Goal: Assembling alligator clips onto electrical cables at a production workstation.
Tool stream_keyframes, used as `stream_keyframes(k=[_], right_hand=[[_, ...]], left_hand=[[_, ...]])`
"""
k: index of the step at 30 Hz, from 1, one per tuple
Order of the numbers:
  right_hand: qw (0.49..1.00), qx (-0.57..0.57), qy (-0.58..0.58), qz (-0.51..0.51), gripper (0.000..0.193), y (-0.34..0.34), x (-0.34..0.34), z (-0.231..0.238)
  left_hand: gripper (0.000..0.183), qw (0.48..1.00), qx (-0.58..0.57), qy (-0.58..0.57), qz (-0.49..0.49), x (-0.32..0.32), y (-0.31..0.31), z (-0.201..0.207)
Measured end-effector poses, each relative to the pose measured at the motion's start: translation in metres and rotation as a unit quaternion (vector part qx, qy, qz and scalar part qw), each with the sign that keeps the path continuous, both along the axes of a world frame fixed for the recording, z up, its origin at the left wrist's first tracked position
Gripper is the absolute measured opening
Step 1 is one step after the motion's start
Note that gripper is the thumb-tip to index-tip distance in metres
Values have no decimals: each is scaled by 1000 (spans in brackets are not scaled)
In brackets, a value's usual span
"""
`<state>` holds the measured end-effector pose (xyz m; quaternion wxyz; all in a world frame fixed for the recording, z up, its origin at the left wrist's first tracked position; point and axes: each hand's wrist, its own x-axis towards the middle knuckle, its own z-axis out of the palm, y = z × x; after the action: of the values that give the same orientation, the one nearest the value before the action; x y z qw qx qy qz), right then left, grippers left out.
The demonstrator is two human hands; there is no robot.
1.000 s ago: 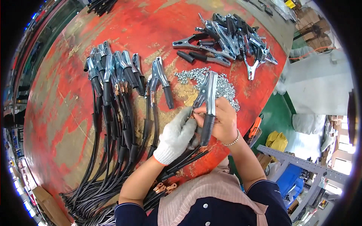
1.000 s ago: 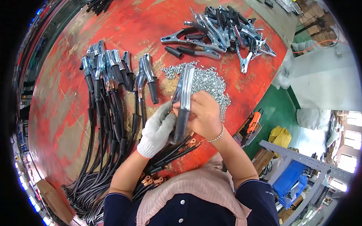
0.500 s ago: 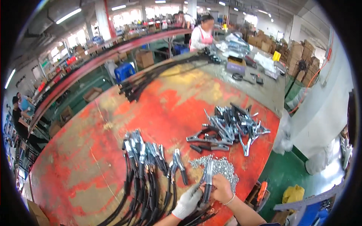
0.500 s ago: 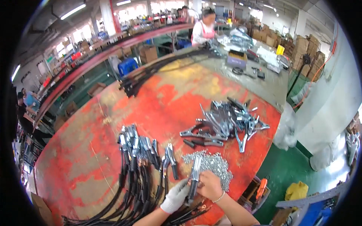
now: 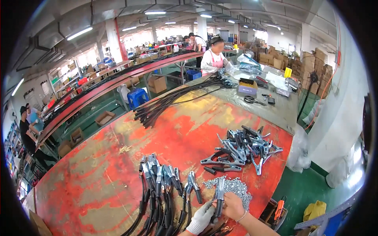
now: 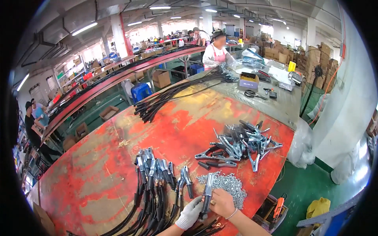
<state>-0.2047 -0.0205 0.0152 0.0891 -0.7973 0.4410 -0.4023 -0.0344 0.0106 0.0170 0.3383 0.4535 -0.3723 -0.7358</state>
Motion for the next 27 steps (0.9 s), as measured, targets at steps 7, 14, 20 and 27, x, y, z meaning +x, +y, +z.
stream_keyframes(k=[7,14,20,27], right_hand=[[1000,-3,-22,8,22,-1,3,6],[996,73,-59,8,26,-5,-1,-12],[998,55,-4,-6,26,-3,0,-2],[1000,16,10,13,24,-3,1,0]], left_hand=[[37,999,-13,-32,6,-1,1,5],[37,999,23,46,12,2,-2,-9],[36,999,21,33,6,3,-5,-3],[35,999,-10,34,12,2,-3,-8]])
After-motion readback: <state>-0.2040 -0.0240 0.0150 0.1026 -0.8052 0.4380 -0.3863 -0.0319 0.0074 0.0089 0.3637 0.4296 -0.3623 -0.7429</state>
